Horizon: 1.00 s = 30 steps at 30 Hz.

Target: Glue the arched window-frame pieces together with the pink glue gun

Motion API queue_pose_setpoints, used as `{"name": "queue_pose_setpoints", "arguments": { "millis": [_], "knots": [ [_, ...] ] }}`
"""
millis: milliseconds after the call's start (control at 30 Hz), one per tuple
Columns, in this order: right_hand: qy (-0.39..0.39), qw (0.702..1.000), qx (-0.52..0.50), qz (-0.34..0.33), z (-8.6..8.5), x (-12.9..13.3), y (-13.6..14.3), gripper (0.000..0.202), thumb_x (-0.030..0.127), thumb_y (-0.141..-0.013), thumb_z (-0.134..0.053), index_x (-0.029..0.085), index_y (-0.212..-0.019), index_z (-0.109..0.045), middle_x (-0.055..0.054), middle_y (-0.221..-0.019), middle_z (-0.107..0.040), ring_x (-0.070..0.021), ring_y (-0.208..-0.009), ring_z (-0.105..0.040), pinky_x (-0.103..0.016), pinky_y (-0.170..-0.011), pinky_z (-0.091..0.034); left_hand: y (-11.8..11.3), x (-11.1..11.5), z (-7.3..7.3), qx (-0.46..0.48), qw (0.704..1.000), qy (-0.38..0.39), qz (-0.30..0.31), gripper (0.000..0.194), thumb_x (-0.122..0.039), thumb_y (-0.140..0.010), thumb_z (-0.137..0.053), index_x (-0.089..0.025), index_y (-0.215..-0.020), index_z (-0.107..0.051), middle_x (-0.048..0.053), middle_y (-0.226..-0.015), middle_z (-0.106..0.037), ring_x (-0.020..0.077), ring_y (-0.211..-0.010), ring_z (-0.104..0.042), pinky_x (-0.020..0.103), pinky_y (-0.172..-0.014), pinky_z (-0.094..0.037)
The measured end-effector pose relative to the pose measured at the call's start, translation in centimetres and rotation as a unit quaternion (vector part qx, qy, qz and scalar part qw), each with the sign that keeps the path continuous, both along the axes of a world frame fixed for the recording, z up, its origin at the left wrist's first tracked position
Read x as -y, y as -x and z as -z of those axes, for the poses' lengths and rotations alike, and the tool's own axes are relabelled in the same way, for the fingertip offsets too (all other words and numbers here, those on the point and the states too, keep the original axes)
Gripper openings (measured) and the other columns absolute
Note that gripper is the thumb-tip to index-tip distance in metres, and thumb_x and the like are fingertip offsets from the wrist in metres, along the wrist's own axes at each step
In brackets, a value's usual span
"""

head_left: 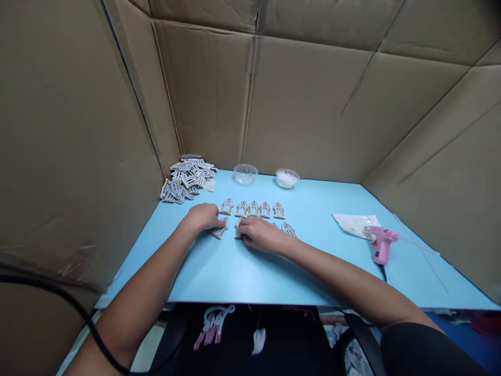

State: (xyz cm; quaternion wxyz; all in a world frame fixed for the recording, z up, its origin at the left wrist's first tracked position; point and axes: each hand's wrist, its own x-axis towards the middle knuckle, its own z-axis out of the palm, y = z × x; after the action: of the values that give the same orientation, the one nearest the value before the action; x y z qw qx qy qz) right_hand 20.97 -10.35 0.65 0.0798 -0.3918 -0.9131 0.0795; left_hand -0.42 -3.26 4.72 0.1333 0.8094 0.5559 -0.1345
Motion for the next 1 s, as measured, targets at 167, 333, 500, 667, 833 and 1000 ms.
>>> {"name": "queue_pose_setpoints", "arguments": {
  "millis": [167,333,500,667,833,1000],
  "knots": [
    [-0.019,0.999,-0.018,0.038,0.1,0.2,-0.3,0.017,0.014,-0.098,-0.057,0.019,-0.101,-0.073,-0.010,-0.106,-0.070,-0.0229,-0.098,-0.063,-0.036,-0.089,-0.048,-0.4,0.0,1.1,0.045,0.999,-0.026,0.009,0.036,-0.046,-0.102,-0.068,-0.017,-0.125,-0.067,0.010,-0.127,-0.069,0.0248,-0.112,-0.069,0.047,-0.099,-0.060],
    [-0.059,0.982,-0.070,0.166,0.9,-0.2,-2.1,0.037,0.029,-0.106,-0.044,0.017,-0.136,-0.062,-0.020,-0.142,-0.058,-0.0325,-0.132,-0.054,-0.050,-0.112,-0.043,-0.9,-0.1,2.1,0.141,0.983,-0.105,0.049,0.049,-0.043,-0.103,-0.064,-0.019,-0.145,-0.056,0.015,-0.159,-0.049,0.0340,-0.147,-0.047,0.058,-0.121,-0.042],
    [-0.044,0.967,-0.075,0.239,2.4,-0.5,-5.8,0.056,0.045,-0.104,-0.048,0.014,-0.151,-0.052,-0.023,-0.156,-0.048,-0.0361,-0.147,-0.044,-0.054,-0.122,-0.036,-2.7,0.2,4.8,0.176,0.979,-0.073,0.070,0.075,-0.055,-0.105,-0.047,-0.020,-0.168,-0.029,0.019,-0.179,-0.014,0.0415,-0.167,-0.008,0.061,-0.132,-0.018],
    [-0.003,0.968,-0.047,0.246,4.1,-0.8,-7.0,0.071,0.060,-0.100,-0.055,0.020,-0.158,-0.049,-0.021,-0.168,-0.037,-0.0433,-0.158,-0.028,-0.064,-0.126,-0.027,-3.8,0.3,7.1,0.176,0.979,-0.053,0.092,0.081,-0.063,-0.100,-0.046,-0.027,-0.170,-0.027,0.014,-0.180,-0.007,0.0419,-0.167,0.001,0.063,-0.132,-0.010],
    [0.010,0.977,-0.034,0.212,4.2,-3.2,-6.1,0.063,0.059,-0.103,-0.050,0.022,-0.153,-0.056,-0.020,-0.167,-0.041,-0.0411,-0.158,-0.028,-0.066,-0.127,-0.020,-4.2,-1.4,7.5,0.187,0.975,-0.079,0.091,0.074,-0.062,-0.104,-0.047,-0.027,-0.168,-0.034,0.013,-0.180,-0.014,0.0380,-0.168,-0.005,0.058,-0.134,-0.011],
    [-0.006,0.981,-0.040,0.189,3.7,-6.7,-5.9,0.062,0.058,-0.103,-0.055,0.019,-0.150,-0.057,-0.020,-0.163,-0.046,-0.0365,-0.154,-0.033,-0.061,-0.127,-0.020,-5.0,-4.1,7.4,0.210,0.968,-0.116,0.069,0.065,-0.052,-0.103,-0.064,-0.023,-0.159,-0.046,0.014,-0.173,-0.031,0.0397,-0.160,-0.029,0.069,-0.129,-0.023]
  ]
}}
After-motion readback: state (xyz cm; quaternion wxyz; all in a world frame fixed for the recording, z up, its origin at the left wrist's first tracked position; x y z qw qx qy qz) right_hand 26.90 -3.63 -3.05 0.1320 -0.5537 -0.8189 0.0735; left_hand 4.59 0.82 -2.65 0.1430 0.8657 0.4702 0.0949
